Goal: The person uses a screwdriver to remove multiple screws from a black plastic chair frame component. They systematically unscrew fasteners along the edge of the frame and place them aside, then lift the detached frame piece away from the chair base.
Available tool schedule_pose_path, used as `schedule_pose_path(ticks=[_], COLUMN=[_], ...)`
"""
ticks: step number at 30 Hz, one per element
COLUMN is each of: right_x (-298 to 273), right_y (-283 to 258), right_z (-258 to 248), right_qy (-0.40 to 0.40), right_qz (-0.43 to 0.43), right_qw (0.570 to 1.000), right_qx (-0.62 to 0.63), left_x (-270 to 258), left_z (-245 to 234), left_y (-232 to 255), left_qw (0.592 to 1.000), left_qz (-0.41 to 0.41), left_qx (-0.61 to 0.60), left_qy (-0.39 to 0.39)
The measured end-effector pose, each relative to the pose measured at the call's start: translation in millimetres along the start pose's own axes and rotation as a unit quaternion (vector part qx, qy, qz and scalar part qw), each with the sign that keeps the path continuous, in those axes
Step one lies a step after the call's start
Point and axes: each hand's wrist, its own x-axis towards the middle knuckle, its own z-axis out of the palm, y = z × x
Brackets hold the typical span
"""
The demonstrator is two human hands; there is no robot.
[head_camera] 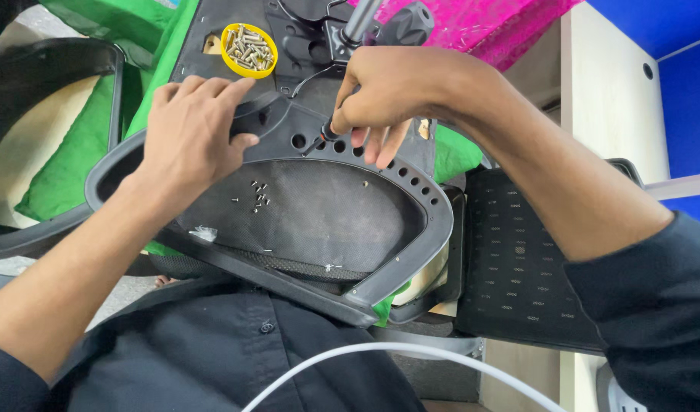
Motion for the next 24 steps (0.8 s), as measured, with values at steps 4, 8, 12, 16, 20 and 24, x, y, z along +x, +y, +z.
schedule_pose_path(ticks=[4, 8, 12, 16, 20, 24], right_x=[1.7, 6.0, 10.6, 15.8, 25.9, 34.3], right_y=[-3.5, -3.0, 0.1, 5.3, 12.4, 20.0], right_z=[4.6, 4.0, -0.4, -5.2, -7.2, -8.5], right_qy=[0.002, 0.004, 0.010, -0.016, -0.021, 0.059], right_qz=[0.047, 0.004, -0.048, -0.053, -0.139, -0.327], right_qw=[0.996, 0.997, 0.990, 0.986, 0.972, 0.897], right_qx=[-0.071, -0.073, -0.130, -0.156, -0.190, -0.291], left_x=[0.9, -9.4, -12.1, -11.9, -11.5, -11.5], left_z=[3.3, 1.6, 2.7, 1.9, 1.4, 0.9], left_y=[-6.1, -8.7, -10.3, -9.3, -8.9, -8.1], left_qw=[0.978, 0.995, 0.998, 0.997, 0.997, 0.998], left_qz=[-0.129, -0.054, -0.022, -0.030, -0.035, -0.031], left_qx=[0.057, 0.051, 0.055, 0.048, 0.047, 0.044], left_qy=[-0.155, -0.074, -0.038, -0.044, -0.045, -0.038])
